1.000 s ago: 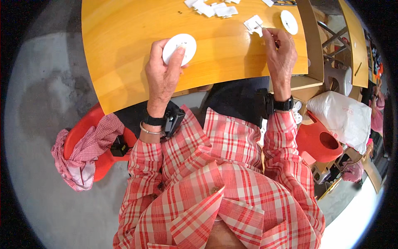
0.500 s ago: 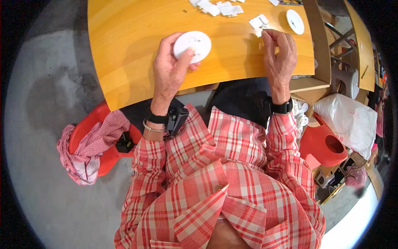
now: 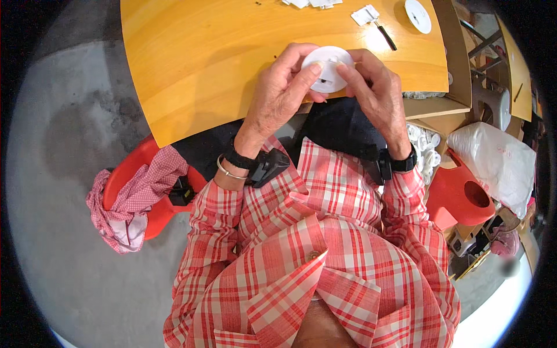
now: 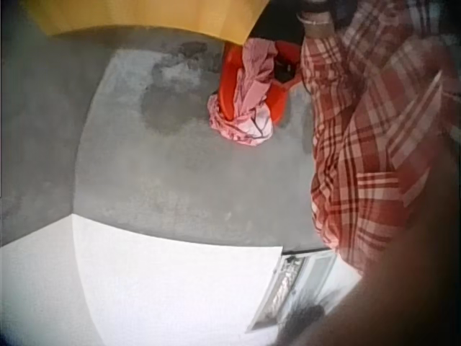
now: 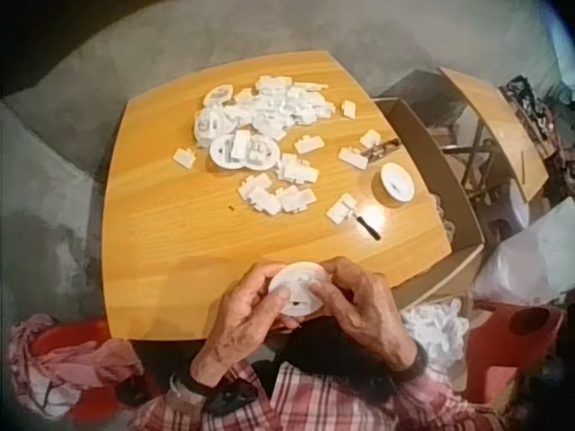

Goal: Manually assemble small white plastic shoe components into circular base plates.

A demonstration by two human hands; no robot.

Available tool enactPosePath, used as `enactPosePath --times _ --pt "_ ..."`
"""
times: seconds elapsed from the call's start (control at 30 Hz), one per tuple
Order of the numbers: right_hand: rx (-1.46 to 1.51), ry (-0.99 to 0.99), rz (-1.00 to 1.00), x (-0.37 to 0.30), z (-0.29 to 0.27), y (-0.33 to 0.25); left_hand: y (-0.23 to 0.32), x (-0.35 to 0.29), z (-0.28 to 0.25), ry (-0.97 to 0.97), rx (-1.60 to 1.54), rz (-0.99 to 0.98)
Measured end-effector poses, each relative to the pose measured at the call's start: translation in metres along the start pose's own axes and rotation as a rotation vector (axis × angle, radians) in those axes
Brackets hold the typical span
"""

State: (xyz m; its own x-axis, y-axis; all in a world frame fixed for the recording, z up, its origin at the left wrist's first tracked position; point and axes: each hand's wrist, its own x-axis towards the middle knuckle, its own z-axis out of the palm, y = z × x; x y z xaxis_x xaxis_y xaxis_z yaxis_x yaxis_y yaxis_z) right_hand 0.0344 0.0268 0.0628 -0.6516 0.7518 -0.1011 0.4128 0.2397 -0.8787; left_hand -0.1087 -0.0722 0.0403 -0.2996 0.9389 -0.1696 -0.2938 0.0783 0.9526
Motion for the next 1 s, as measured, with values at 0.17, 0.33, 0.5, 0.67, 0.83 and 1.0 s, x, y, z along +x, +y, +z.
enactPosePath --times 0.17,0.33,0.5,0.67,0.83,1.0 --pt "0.02 0.023 0.049 -0.025 -0.022 -0.001 0.012 0.002 0.009 -0.177 0.195 -0.128" --pt "0.395 0.399 0.227 -0.065 -0.058 0.033 0.017 0.009 0.015 -0.218 0.617 0.131" --pt "0.765 0.833 0.492 -0.126 -0.125 0.137 0.022 0.036 -0.024 0.032 0.712 0.24" --pt "0.475 0.817 1.119 -0.245 -0.152 0.297 0.037 0.073 -0.075 0.465 0.979 0.428" --pt "0.355 0.787 1.162 -0.284 -0.117 0.312 0.038 0.106 -0.121 0.553 1.075 0.485" --pt "0.437 0.885 1.116 -0.306 -0.112 0.329 0.036 0.131 -0.117 0.49 1.095 0.555"
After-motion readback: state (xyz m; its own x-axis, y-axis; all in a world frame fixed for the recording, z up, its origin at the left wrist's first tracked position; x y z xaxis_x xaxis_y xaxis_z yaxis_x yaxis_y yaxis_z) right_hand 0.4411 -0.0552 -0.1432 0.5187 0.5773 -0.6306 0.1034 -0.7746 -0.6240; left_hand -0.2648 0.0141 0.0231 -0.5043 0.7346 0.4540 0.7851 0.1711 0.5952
